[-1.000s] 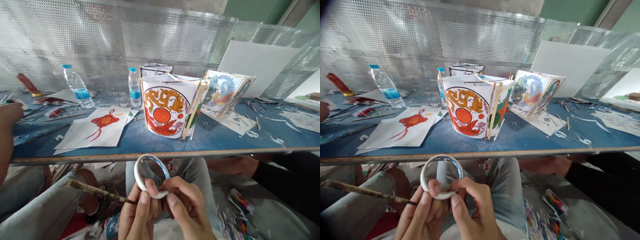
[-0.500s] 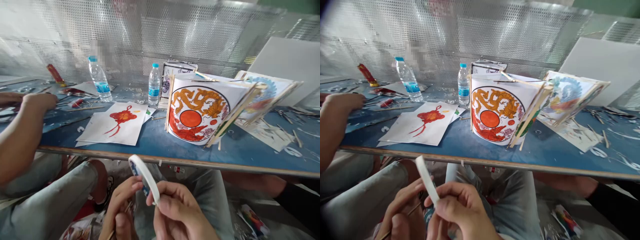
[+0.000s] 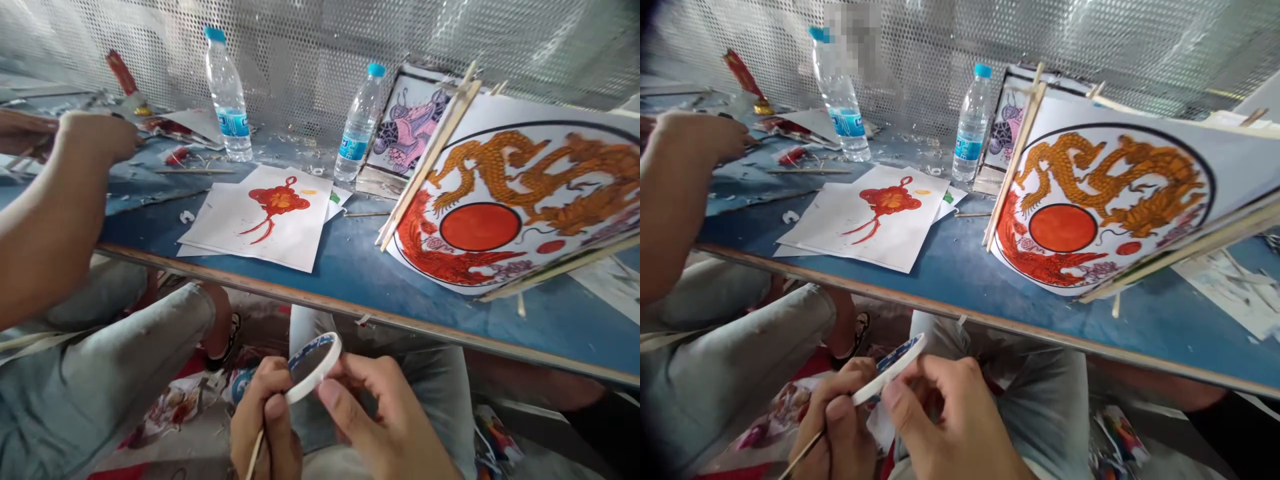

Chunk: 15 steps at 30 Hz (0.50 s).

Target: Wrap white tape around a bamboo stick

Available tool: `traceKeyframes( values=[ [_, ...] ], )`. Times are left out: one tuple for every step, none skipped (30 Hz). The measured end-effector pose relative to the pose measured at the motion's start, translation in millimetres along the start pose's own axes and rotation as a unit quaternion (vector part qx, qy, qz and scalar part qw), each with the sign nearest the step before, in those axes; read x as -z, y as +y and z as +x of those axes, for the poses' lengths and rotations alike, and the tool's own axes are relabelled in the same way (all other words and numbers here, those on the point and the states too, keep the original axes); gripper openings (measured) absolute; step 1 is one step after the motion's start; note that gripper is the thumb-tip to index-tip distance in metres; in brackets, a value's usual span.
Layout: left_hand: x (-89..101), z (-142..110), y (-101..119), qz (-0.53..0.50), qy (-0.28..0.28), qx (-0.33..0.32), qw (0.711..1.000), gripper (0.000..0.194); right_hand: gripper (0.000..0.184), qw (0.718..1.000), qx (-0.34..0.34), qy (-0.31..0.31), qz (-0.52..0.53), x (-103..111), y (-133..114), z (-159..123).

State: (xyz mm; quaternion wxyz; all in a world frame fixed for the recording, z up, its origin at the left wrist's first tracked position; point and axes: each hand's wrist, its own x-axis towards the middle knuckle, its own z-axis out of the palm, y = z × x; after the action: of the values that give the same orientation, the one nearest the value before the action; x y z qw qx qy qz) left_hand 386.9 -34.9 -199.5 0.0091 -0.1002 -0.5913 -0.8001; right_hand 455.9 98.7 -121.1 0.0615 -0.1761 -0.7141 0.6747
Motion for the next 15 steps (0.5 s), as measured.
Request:
traceKeyframes(
  values=[
    [1.6,3,-4,0.056,-0.025,-0.053,0.997,0.045,0.041,0.996,0.042,0.048,-0.066,0,3,-2],
    [2.9,5,-6,0.092,-0.051,-0.077,0.992,0.043,0.033,0.987,0.082,0.088,-0.111,0,6,-2],
    [3.7,6,-7,0.109,-0.077,-0.074,0.988,0.04,0.023,0.976,0.118,0.116,-0.14,1,9,-2],
    [3.9,6,-7,0.129,-0.1,-0.069,0.984,0.039,0.013,0.966,0.152,0.133,-0.162,1,11,-1],
    [3.4,5,-7,0.148,-0.115,-0.065,0.98,0.04,0.012,0.956,0.182,0.141,-0.179,1,14,2],
    [2.2,2,-7,0.167,-0.12,-0.06,0.977,0.041,0.016,0.949,0.205,0.141,-0.194,2,17,4],
    [0.7,-1,-7,0.188,-0.119,-0.054,0.973,0.042,0.015,0.945,0.218,0.137,-0.203,3,19,7],
    [-0.9,-6,-7,0.209,-0.114,-0.045,0.97,0.043,0.01,0.944,0.221,0.131,-0.207,4,21,10],
    [-2.5,-10,-8,0.228,-0.107,-0.032,0.967,0.044,0.008,0.945,0.22,0.127,-0.205,4,22,12],
    [-3.6,-14,-10,0.242,-0.101,-0.018,0.965,0.044,0.008,0.948,0.218,0.123,-0.199,5,23,13],
    [-4.3,-17,-12,0.252,-0.105,-0.007,0.962,0.044,0.009,0.951,0.213,0.117,-0.192,6,24,13],
    [-4.3,-20,-14,0.257,-0.117,0.003,0.959,0.045,0.01,0.955,0.206,0.111,-0.184,7,25,13],
    [-3.9,-21,-16,0.259,-0.131,0.01,0.957,0.046,0.01,0.958,0.201,0.109,-0.173,9,25,12],
    [-3.1,-21,-18,0.259,-0.147,0.018,0.954,0.046,0.01,0.961,0.197,0.107,-0.16,10,25,11],
    [-2.1,-21,-19,0.258,-0.168,0.028,0.951,0.046,0.01,0.964,0.195,0.109,-0.146,12,25,9]
  ],
)
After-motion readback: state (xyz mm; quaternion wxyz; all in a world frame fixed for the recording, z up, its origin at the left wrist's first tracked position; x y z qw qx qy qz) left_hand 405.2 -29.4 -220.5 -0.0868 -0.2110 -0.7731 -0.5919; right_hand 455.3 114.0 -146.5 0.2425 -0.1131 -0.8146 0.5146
